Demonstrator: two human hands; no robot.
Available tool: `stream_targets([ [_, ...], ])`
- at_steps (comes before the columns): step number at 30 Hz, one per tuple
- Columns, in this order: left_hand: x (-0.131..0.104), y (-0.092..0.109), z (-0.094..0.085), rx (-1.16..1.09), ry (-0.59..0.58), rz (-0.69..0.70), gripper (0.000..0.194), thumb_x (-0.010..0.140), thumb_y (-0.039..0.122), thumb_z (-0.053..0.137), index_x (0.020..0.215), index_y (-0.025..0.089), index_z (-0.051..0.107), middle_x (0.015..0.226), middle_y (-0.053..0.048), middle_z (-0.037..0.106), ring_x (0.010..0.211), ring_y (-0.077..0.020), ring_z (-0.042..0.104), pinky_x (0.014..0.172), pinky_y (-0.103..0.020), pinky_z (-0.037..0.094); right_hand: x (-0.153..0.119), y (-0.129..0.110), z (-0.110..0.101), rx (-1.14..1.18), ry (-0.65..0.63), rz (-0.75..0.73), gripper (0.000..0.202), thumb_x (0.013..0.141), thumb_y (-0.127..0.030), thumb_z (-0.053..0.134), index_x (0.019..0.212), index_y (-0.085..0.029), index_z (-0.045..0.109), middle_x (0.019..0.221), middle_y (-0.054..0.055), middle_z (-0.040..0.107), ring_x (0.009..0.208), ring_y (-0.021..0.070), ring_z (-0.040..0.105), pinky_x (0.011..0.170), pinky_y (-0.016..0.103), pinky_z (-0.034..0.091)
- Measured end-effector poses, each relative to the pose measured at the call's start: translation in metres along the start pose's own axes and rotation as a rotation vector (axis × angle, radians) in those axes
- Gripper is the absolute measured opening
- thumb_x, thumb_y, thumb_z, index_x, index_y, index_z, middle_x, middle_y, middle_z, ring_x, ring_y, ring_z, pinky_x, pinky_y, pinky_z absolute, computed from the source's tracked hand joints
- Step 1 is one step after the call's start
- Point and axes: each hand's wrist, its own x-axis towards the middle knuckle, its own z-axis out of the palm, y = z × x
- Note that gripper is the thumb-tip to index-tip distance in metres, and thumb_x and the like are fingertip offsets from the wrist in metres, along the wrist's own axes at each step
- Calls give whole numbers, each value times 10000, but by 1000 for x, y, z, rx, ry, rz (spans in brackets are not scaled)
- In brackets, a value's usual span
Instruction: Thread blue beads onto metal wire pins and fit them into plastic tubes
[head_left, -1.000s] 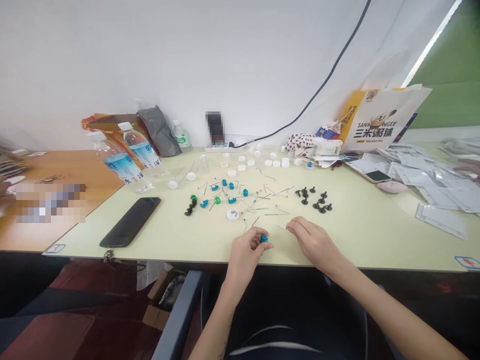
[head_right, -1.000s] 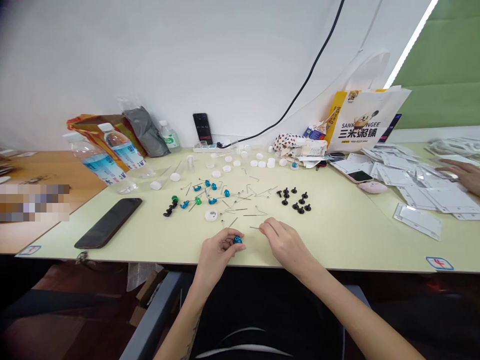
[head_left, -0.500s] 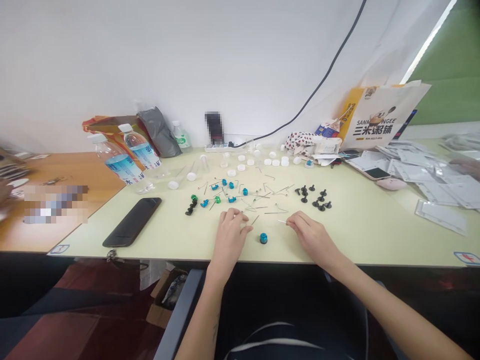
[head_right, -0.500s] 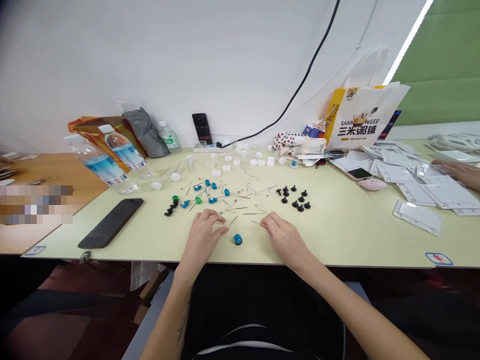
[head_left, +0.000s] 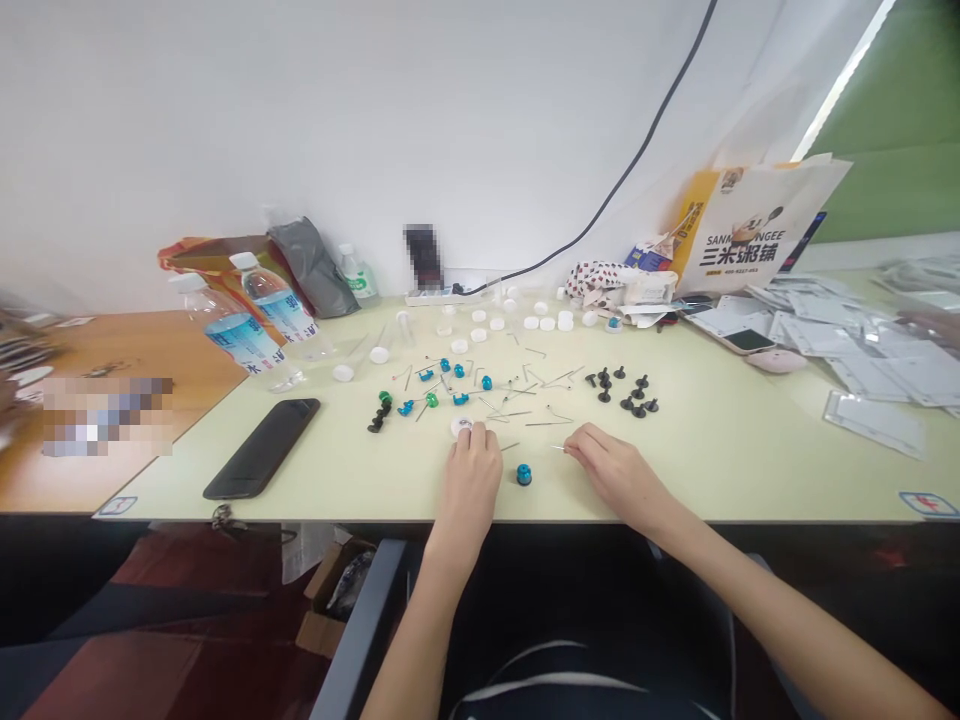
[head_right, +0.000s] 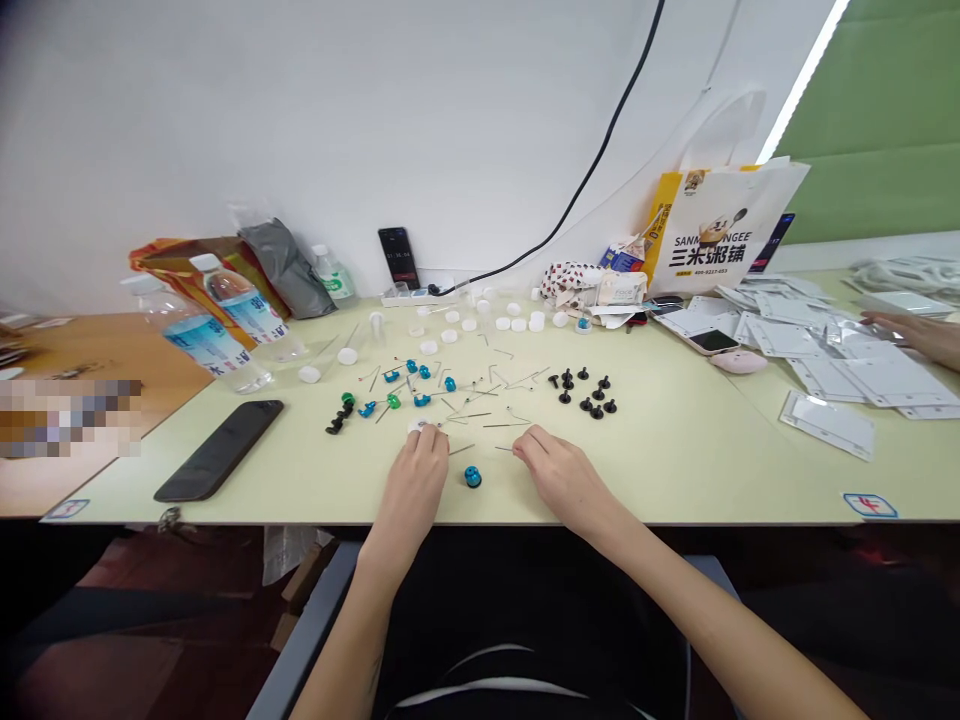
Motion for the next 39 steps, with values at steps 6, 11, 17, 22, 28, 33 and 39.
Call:
stream_targets([
  [6, 2, 6, 0, 7, -25, 3, 212, 764, -29, 401, 875, 125, 494, 891, -91, 497, 870, -230, 486, 684, -329, 444, 0, 0, -1, 9, -32, -8, 191, 924, -177, 324, 830, -176, 491, 803, 44, 547, 651, 130, 514, 588, 251, 411],
  [11, -1, 1, 7, -6, 30, 26, 207, 779, -16, 403, 906, 134, 469, 905, -81, 497, 874, -218, 484, 715, -334, 441, 0, 1, 0, 2, -24, -19, 184, 920, -178, 338, 827, -175, 497, 797, 42, 547, 652, 130, 517, 589, 252, 416],
  [17, -8, -2, 4, -5, -2, 4, 218, 750, -51, 391, 851, 125, 469, 851, -85, 509, 842, -212, 486, 715, -329, 430, -1, 2, 1, 5, -50, -39, 177, 917, -164, 340, 857, -175, 506, 827, 51, 554, 681, 142, 538, 607, 259, 423],
  [22, -13, -5, -7, -75, -29, -14, 232, 749, -54, 378, 845, 143, 455, 845, -79, 530, 817, -204, 496, 687, -306, 411, -2, 3, 1, 5, -56, -57, 182, 918, -169, 334, 868, -176, 509, 835, 54, 558, 692, 148, 542, 604, 262, 430],
  [28, -21, -17, -32, -320, -54, -145, 370, 749, -67, 294, 986, 191, 413, 811, -22, 549, 633, -134, 517, 527, -216, 336, -2, 3, 0, 0, -61, -62, 162, 910, -161, 342, 878, -180, 500, 831, 52, 550, 695, 149, 534, 606, 258, 425],
  [33, -28, -20, -40, -335, 29, -94, 424, 734, -58, 275, 1016, 201, 457, 847, -28, 533, 627, -113, 505, 506, -204, 323, -2, 3, 1, -13, -21, -78, 179, 914, -178, 333, 861, -184, 504, 797, 49, 545, 657, 144, 521, 584, 254, 410],
  [39, -30, -20, -47, -303, 83, 56, 361, 772, -40, 298, 987, 179, 487, 860, -43, 510, 715, -130, 501, 595, -222, 386, 0, 1, -2, -42, -56, -65, 176, 917, -182, 339, 849, -177, 502, 794, 45, 540, 660, 140, 516, 581, 247, 398],
])
